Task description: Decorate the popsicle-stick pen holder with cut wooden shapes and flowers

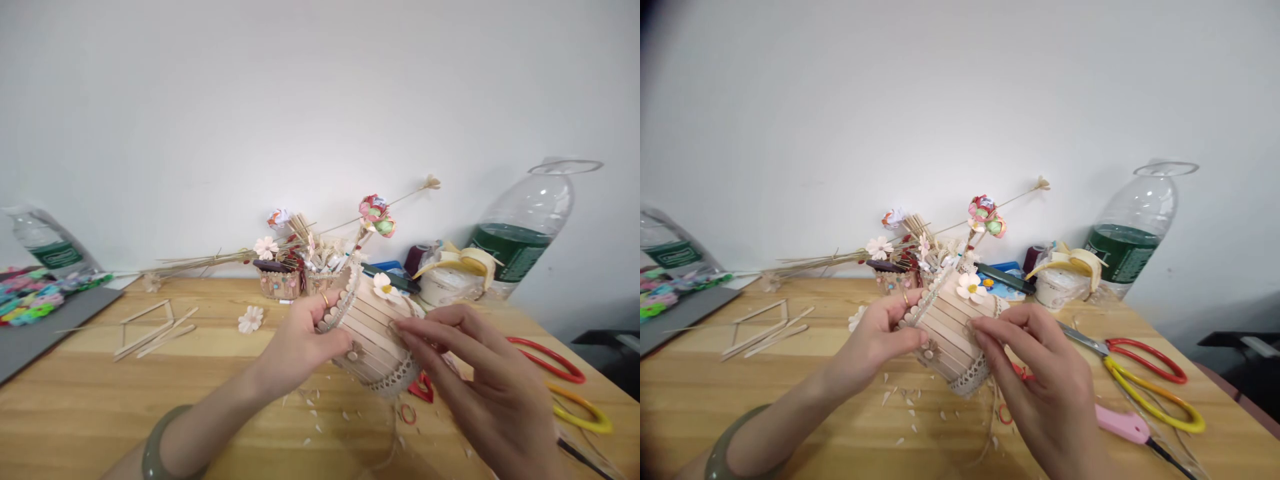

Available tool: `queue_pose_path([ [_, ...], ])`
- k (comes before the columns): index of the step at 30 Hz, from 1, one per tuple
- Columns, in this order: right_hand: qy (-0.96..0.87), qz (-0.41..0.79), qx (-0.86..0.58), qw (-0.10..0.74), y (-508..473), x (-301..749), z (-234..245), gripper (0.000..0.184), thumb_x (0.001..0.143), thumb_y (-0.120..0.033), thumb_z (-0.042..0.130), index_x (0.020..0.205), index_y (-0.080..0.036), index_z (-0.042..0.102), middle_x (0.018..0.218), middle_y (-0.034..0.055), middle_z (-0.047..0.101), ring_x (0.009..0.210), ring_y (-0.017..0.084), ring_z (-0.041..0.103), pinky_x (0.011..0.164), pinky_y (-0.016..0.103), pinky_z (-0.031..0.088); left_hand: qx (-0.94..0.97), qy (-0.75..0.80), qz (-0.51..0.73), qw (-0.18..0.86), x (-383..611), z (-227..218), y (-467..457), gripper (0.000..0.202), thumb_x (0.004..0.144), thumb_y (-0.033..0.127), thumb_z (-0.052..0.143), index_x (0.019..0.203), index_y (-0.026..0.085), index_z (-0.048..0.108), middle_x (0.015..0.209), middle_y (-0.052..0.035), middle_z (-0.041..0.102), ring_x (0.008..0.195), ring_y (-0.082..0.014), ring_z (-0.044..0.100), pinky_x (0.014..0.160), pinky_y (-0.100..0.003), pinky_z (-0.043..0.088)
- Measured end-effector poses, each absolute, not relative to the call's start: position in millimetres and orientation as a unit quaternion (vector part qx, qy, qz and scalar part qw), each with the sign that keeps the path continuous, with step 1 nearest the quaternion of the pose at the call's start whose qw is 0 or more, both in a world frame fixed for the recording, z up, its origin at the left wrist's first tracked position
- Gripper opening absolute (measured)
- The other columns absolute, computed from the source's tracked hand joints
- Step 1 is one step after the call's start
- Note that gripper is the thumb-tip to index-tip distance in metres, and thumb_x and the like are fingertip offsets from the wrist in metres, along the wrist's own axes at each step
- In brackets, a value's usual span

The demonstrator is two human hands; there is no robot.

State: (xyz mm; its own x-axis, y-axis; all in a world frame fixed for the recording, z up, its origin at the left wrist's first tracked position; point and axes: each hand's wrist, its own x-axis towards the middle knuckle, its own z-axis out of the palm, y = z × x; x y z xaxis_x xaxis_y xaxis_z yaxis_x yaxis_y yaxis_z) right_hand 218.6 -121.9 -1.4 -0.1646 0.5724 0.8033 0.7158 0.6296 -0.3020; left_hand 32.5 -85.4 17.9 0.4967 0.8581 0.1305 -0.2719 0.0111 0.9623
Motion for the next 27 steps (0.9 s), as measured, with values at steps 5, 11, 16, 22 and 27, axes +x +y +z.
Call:
queue_pose_path([
  [5, -0.760, -0.081, -0.425, 0.485, -123.4, 218.6, 0.1, 0.018, 0.083, -0.012, 0.059, 0.095, -0.024, 0.064, 0.079, -0.0007, 0.051, 0.069, 0.009, 0.052, 0.056, 0.021, 0.043, 0.555, 0.269, 0.431, 0.658, 33.2, 19.1, -86.3, 0.027, 0.060, 0.006, 0.058, 0.086, 0.012, 0.067, 0.068, 0.0019, 0.067, 0.063, -0.0073, 0.058, 0.060, -0.015, 0.047],
  [11, -0.772, -0.076, -0.411, 0.480, -123.1, 221.5, -1.6, 0.019, 0.082, -0.010, 0.059, 0.096, -0.023, 0.063, 0.082, -0.0006, 0.052, 0.072, 0.008, 0.053, 0.060, 0.019, 0.044, 0.564, 0.262, 0.432, 0.653, 32.5, 18.3, -85.9, 0.030, 0.061, 0.007, 0.059, 0.089, 0.013, 0.067, 0.071, 0.0010, 0.068, 0.064, -0.0078, 0.059, 0.062, -0.017, 0.048],
  [16, -0.778, -0.092, -0.406, 0.471, -122.3, 222.0, 1.1, 0.019, 0.082, -0.010, 0.059, 0.095, -0.023, 0.063, 0.083, -0.0005, 0.053, 0.072, 0.008, 0.053, 0.060, 0.018, 0.044, 0.569, 0.263, 0.436, 0.645, 31.9, 16.1, -84.6, 0.030, 0.061, 0.008, 0.059, 0.090, 0.013, 0.067, 0.072, 0.0006, 0.068, 0.063, -0.0085, 0.058, 0.062, -0.018, 0.048],
  [22, -0.779, -0.129, -0.405, 0.462, -122.0, 223.3, 1.8, 0.017, 0.082, -0.009, 0.058, 0.094, -0.022, 0.062, 0.083, -0.0005, 0.054, 0.071, 0.008, 0.054, 0.060, 0.019, 0.044, 0.569, 0.261, 0.436, 0.647, 31.3, 13.4, -81.2, 0.028, 0.060, 0.011, 0.062, 0.088, 0.011, 0.068, 0.070, -0.0010, 0.068, 0.063, -0.0105, 0.059, 0.061, -0.020, 0.048],
  [27, -0.773, -0.137, -0.410, 0.464, -117.2, 220.0, -0.8, 0.016, 0.083, -0.014, 0.059, 0.094, -0.024, 0.062, 0.084, 0.0001, 0.056, 0.071, 0.010, 0.055, 0.058, 0.022, 0.044, 0.552, 0.248, 0.455, 0.653, 31.1, 10.2, -77.4, 0.028, 0.058, 0.011, 0.066, 0.086, 0.011, 0.068, 0.072, -0.0009, 0.068, 0.064, -0.0100, 0.060, 0.061, -0.019, 0.049],
])
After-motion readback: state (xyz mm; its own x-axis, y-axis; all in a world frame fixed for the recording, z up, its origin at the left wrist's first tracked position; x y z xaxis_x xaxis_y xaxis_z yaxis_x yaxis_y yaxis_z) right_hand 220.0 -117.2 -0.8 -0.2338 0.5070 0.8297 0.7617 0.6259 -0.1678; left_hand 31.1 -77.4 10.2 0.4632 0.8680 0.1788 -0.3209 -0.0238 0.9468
